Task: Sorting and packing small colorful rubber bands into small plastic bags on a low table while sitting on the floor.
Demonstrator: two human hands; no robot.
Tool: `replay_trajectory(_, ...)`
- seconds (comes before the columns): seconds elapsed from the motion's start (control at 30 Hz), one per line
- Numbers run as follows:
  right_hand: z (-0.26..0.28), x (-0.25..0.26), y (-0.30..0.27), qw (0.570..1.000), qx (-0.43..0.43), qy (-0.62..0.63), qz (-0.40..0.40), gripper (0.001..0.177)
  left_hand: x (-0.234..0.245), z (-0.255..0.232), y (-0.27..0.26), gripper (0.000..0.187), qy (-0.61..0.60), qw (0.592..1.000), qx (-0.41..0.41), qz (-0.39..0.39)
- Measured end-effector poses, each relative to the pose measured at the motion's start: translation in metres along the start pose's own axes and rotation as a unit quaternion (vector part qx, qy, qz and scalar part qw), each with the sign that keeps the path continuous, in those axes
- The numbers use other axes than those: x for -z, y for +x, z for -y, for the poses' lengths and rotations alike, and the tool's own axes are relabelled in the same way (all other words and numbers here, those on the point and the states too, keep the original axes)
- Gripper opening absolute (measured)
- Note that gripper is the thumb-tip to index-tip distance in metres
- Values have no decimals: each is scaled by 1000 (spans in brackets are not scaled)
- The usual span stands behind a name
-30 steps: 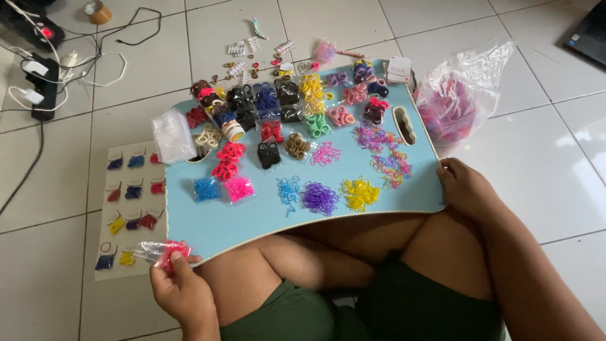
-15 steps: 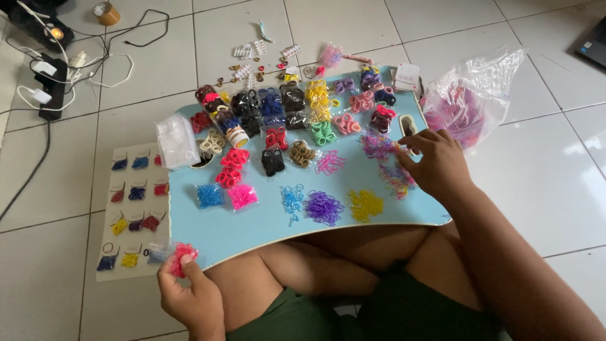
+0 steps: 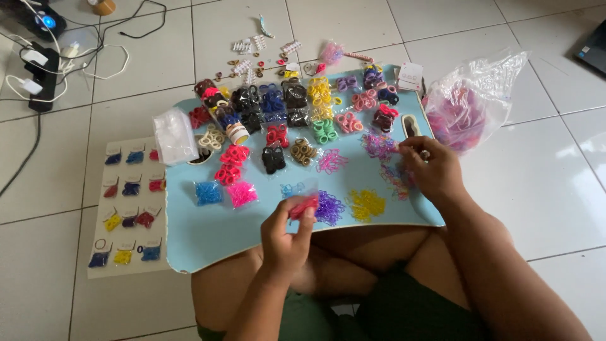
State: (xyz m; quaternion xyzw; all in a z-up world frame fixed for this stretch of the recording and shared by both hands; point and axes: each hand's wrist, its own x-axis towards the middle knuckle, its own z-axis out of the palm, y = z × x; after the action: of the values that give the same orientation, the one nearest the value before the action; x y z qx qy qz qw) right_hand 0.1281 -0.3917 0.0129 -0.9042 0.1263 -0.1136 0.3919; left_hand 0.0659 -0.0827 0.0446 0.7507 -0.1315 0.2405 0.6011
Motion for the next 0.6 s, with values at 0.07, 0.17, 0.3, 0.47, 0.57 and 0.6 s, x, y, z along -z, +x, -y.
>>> replay_trajectory(0.07, 23, 10, -7, 998, -6, 68, 12, 12, -7, 1, 4, 14, -31, 999, 9, 14)
replay_trajectory(0.17, 35, 12, -17, 983, -8, 179, 31, 10, -11, 2, 3, 15, -65, 997, 28, 37)
replay_trajectory(0.3, 39, -2, -28, 975, 23, 217, 42, 14, -8, 2, 1, 18, -67, 995, 47, 50)
replay_trajectory(0.47, 94, 3, -53, 974, 111, 184, 66, 13, -7, 0, 6, 21, -35, 995, 35, 81)
replay_trajectory(0.57, 117, 4, -64, 957, 187, 214, 65, 9, -7, 3, 3, 23, -23, 993, 55, 106)
replay_trajectory(0.6, 123, 4, -66, 948, 219, 224, 63, 8, -7, 5, 2, 22, -24, 990, 75, 117)
